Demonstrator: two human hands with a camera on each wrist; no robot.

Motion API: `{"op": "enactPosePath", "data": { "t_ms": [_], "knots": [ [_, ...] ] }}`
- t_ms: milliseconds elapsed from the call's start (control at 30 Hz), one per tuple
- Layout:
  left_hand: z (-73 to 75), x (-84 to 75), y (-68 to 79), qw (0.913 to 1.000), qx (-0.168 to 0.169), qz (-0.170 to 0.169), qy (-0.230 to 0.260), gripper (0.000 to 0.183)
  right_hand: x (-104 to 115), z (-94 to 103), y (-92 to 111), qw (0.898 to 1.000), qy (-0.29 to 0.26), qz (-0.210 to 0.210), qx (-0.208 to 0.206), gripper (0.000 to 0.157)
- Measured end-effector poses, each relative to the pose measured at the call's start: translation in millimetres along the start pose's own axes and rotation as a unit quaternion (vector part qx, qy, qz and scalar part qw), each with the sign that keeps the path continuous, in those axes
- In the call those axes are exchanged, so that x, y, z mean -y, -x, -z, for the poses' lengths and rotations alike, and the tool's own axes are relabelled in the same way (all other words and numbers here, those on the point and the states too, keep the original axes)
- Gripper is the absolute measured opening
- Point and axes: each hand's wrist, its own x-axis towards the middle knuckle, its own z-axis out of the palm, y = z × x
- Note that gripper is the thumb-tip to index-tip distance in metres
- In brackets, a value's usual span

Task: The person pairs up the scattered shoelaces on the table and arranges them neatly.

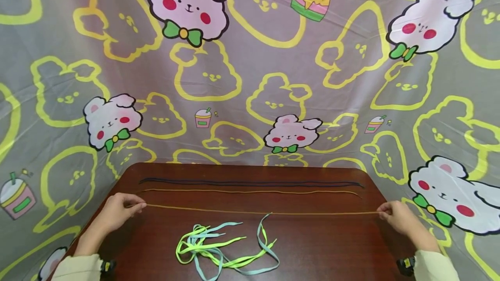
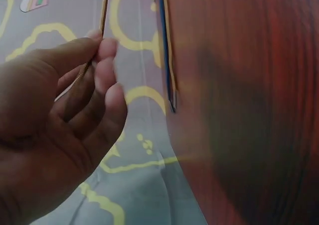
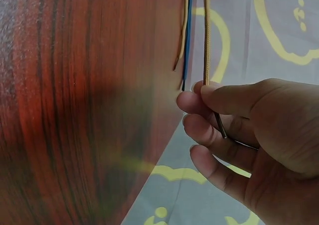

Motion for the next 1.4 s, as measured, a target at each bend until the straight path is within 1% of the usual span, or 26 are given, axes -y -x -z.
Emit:
{"op": "enactPosePath", "data": {
  "t_ms": [67,133,233,300,400,467,533,633,733,800,867,967,1033,1133,1300,1400],
  "knots": [
    [-0.6,4.6,0.4,0.9998,-0.013,0.008,-0.012,0.009,0.2,-0.9,-0.4,1.000,0.003,0.001,0.004,0.007],
    [-1.1,9.3,-0.1,0.9996,-0.019,0.006,-0.020,0.007,1.2,-1.0,-0.4,1.000,0.003,0.000,0.007,0.008],
    [-2.0,15.3,-1.5,0.9992,-0.022,-0.008,-0.031,0.009,2.9,-0.5,-0.8,1.000,0.011,-0.013,0.007,0.009],
    [-2.4,18.5,-3.0,0.9988,-0.025,-0.018,-0.039,0.013,4.1,-0.1,-1.2,0.999,0.024,-0.029,0.005,0.014],
    [-2.0,22.6,-4.6,0.9986,-0.025,-0.010,-0.046,0.012,4.7,-0.2,-1.9,0.998,0.044,-0.053,0.003,0.024],
    [-1.2,25.6,-6.2,0.9984,-0.025,0.006,-0.051,0.008,3.9,-1.4,-3.7,0.997,0.053,-0.059,-0.001,0.028],
    [0.0,29.2,-7.9,0.9976,-0.028,0.023,-0.059,0.009,2.7,-2.9,-6.5,0.997,0.059,-0.053,-0.007,0.025],
    [1.1,35.2,-11.3,0.9957,-0.033,0.047,-0.073,0.018,0.8,-5.6,-11.8,0.997,0.064,-0.036,-0.009,0.016],
    [1.3,40.0,-15.9,0.9943,-0.021,0.060,-0.085,0.017,-1.0,-8.5,-16.3,0.997,0.065,-0.032,-0.001,0.010],
    [0.8,42.5,-19.7,0.9942,-0.007,0.060,-0.089,0.012,-1.0,-10.0,-18.7,0.997,0.064,-0.040,0.002,0.010],
    [-0.3,44.9,-23.4,0.9942,0.006,0.057,-0.091,0.010,-1.1,-11.3,-20.6,0.997,0.063,-0.050,0.002,0.014],
    [-1.6,47.3,-27.3,0.9937,0.010,0.061,-0.094,0.010,1.0,-11.5,-24.4,0.996,0.061,-0.064,-0.007,0.019],
    [-2.3,49.0,-29.0,0.9933,0.007,0.067,-0.094,0.010,1.9,-11.7,-27.0,0.996,0.059,-0.070,-0.011,0.022],
    [-3.0,51.7,-31.0,0.9923,-0.006,0.073,-0.100,0.013,3.2,-12.7,-30.4,0.995,0.056,-0.078,-0.014,0.022],
    [-3.7,58.4,-34.4,0.9898,-0.031,0.077,-0.116,0.019,5.1,-16.1,-35.8,0.996,0.046,-0.073,-0.017,0.015],
    [-4.4,62.9,-37.3,0.9890,-0.036,0.085,-0.116,0.019,7.3,-18.9,-39.6,0.996,0.034,-0.076,-0.019,0.013]
  ]
}}
